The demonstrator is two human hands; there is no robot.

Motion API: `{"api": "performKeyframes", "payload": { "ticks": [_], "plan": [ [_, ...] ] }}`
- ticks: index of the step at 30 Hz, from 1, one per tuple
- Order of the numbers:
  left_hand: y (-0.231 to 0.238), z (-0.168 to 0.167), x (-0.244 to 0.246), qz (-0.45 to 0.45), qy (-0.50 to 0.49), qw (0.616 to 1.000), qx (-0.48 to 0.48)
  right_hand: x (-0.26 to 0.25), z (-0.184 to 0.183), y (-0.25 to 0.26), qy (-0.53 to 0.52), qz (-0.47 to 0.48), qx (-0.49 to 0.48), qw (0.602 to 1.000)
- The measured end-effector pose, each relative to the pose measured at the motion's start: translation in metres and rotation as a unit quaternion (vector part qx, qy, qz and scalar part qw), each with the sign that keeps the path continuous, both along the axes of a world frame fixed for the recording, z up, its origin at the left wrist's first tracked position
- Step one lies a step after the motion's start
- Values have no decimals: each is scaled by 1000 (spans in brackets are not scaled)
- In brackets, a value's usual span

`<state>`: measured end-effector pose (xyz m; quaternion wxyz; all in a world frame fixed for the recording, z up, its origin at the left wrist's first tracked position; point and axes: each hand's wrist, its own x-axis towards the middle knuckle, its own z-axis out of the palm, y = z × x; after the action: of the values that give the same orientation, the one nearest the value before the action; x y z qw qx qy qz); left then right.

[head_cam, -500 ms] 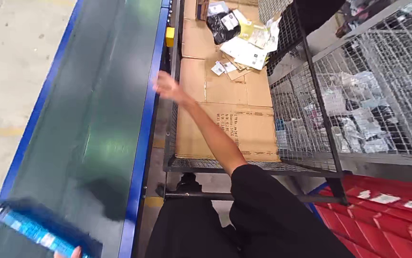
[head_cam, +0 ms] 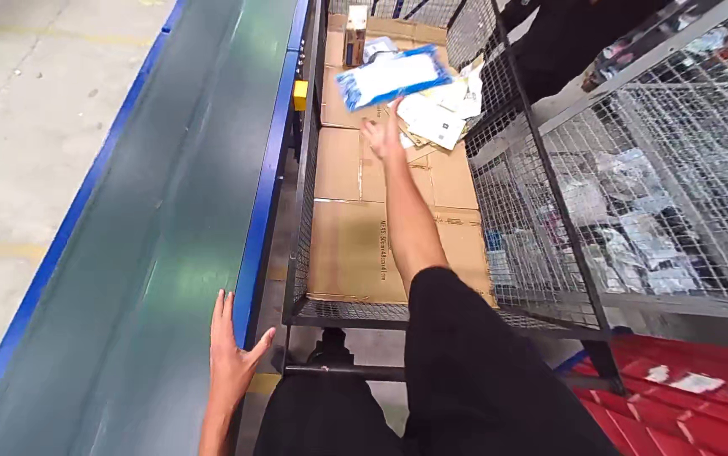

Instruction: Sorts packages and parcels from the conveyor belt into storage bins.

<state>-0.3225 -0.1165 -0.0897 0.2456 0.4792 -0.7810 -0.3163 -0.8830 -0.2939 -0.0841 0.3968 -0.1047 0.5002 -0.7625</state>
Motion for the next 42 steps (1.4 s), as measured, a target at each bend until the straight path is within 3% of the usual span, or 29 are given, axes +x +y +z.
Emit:
{"api": "performKeyframes", "payload": {
  "ticks": [2,4,6,8,11,14,17,19,22,25,29,33,35,38,42],
  "plan": [
    [26,-17,24,35,-7,998,58,-41,10,-6,-8,-42,24,999],
    [59,-33,50,83,4,987,134,-30,4,4,66,26,55,996],
    [89,-51,70,127,21,971,199,17,-15,25,121,163,79,976],
    [114,-60,87,159,16,960,230,78,-61,62,120,272,137,945],
    [123,-60,99,161,-5,960,228,171,-136,121,132,298,258,910],
    [121,-55,109,158,-9,968,192,253,-185,181,207,290,280,891],
    [123,-56,122,166,-3,974,155,324,-184,227,314,174,261,896],
    [131,-60,138,191,-10,976,103,363,-169,244,410,127,257,866],
    [150,-59,171,266,-30,962,44,400,-149,245,525,192,175,810],
    [178,-58,213,396,-58,915,41,423,-137,223,604,291,62,740],
    [234,-66,274,579,-65,810,66,459,-122,188,640,387,-11,664],
    [305,-74,311,707,-60,700,81,518,-120,162,643,444,-54,621],
    [336,-72,332,748,-54,654,102,560,-122,158,629,496,-56,596],
    [370,-71,364,793,-47,597,112,635,-117,155,628,572,-73,522],
    [385,-63,411,806,-58,572,139,767,-100,145,634,647,-128,403]
  ]
}}
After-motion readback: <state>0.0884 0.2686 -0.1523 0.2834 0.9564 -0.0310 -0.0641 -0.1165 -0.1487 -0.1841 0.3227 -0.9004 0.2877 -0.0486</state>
